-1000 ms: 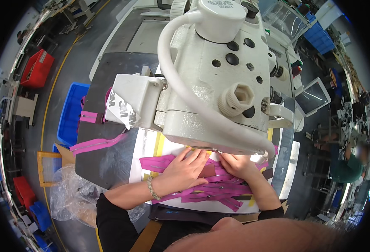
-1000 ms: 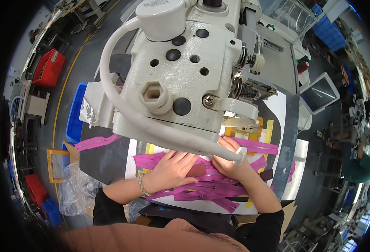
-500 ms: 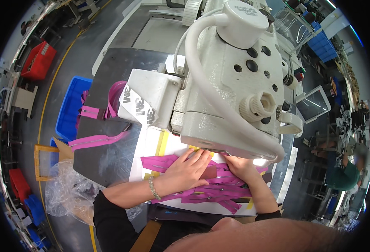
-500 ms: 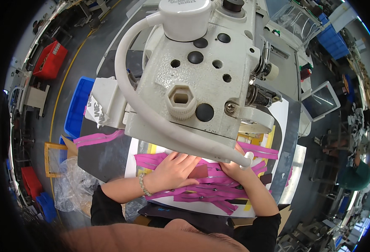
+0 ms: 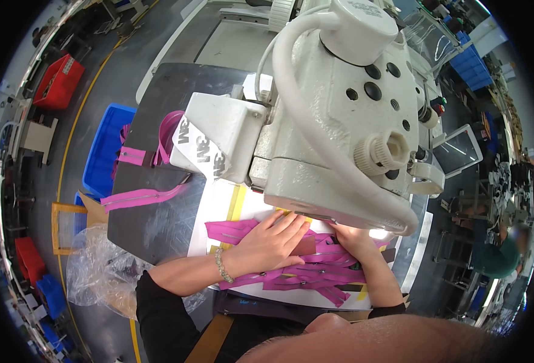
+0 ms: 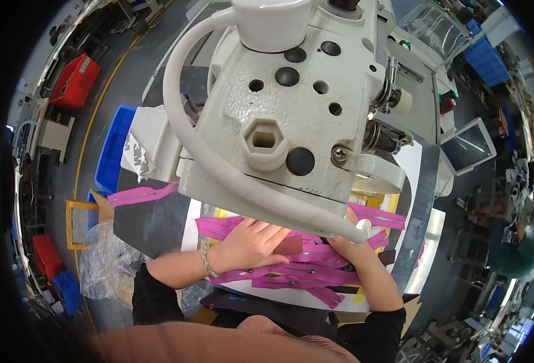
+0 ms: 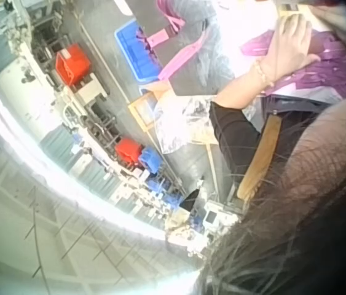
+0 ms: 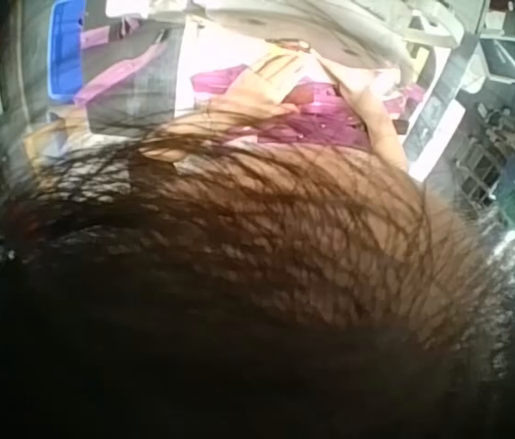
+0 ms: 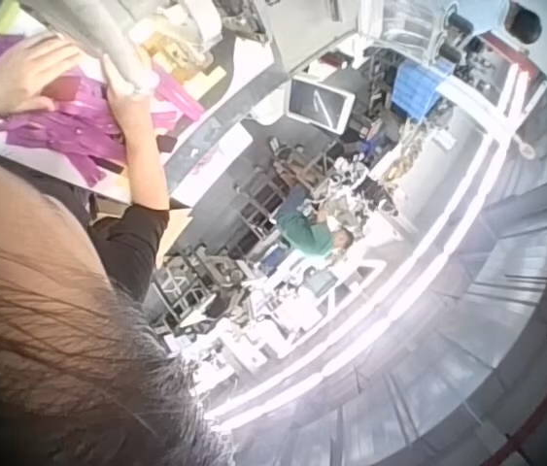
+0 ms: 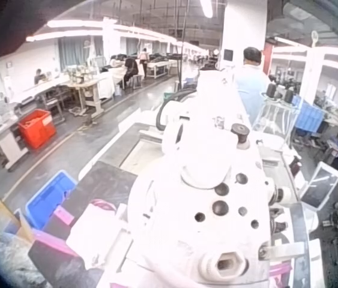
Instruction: Using a specialized sewing or bonding machine to attach small reinforcement tabs to purple zipper strips.
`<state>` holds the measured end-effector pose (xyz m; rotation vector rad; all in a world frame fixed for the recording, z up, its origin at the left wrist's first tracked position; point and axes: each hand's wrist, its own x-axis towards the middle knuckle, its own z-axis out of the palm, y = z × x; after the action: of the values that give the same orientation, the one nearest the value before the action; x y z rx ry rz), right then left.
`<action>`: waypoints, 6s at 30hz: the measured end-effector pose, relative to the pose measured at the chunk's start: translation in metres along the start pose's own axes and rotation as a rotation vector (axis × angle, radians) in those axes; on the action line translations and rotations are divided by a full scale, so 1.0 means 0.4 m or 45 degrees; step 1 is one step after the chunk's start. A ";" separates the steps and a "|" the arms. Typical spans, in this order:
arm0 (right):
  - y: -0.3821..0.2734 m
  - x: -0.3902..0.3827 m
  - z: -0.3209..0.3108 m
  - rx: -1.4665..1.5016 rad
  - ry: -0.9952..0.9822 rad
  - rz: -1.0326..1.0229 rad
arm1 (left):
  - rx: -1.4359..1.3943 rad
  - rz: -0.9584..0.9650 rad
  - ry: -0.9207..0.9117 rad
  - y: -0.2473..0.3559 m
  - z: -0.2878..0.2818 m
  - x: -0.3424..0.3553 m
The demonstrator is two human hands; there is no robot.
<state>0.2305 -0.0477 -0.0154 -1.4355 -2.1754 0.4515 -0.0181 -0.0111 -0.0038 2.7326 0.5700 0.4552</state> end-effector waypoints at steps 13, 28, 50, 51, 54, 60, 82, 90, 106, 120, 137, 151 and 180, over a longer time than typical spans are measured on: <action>0.018 0.014 0.002 -0.119 0.069 -0.354 | -0.093 0.076 0.066 -0.005 -0.030 0.006; -0.016 0.016 -0.029 -0.018 -0.055 -0.020 | -0.418 -0.012 -0.018 -0.012 0.017 -0.013; -0.009 0.016 -0.021 -0.026 -0.053 -0.070 | -0.254 -0.008 0.010 -0.010 0.016 -0.021; -0.011 0.016 -0.024 -0.041 -0.067 -0.050 | -0.302 -0.037 -0.026 -0.011 -0.003 -0.011; 0.003 -0.007 -0.007 -0.097 -0.056 -0.024 | -0.402 -0.084 -0.093 -0.014 -0.021 0.006; 0.008 0.021 0.002 -0.116 0.009 -0.148 | -0.149 -0.064 -0.022 -0.008 0.026 -0.032; -0.037 0.043 0.004 -0.186 0.063 -0.365 | -0.012 -0.005 0.141 -0.025 -0.019 0.011; -0.026 0.050 0.016 -0.320 0.120 -0.460 | 0.020 -0.160 0.346 -0.098 -0.028 0.010; -0.043 0.051 0.018 -0.170 0.168 -0.421 | 0.201 -0.042 0.043 -0.101 -0.029 0.012; -0.095 0.048 0.032 -0.181 0.201 -0.182 | 0.368 0.007 0.064 -0.078 -0.020 0.030; -0.198 0.111 0.131 -0.714 0.263 0.262 | 0.415 0.026 0.067 -0.077 -0.023 0.038; -0.235 0.092 0.152 -0.756 0.309 0.433 | 0.476 -0.001 0.090 -0.068 -0.018 0.036; -0.231 0.103 0.144 -0.732 0.265 0.426 | 0.191 -0.212 0.081 -0.093 -0.032 0.039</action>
<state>0.1147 -0.0462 -0.0057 -2.0580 -1.9814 -0.2390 -0.0213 0.0310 -0.0020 2.7882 0.8731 0.4768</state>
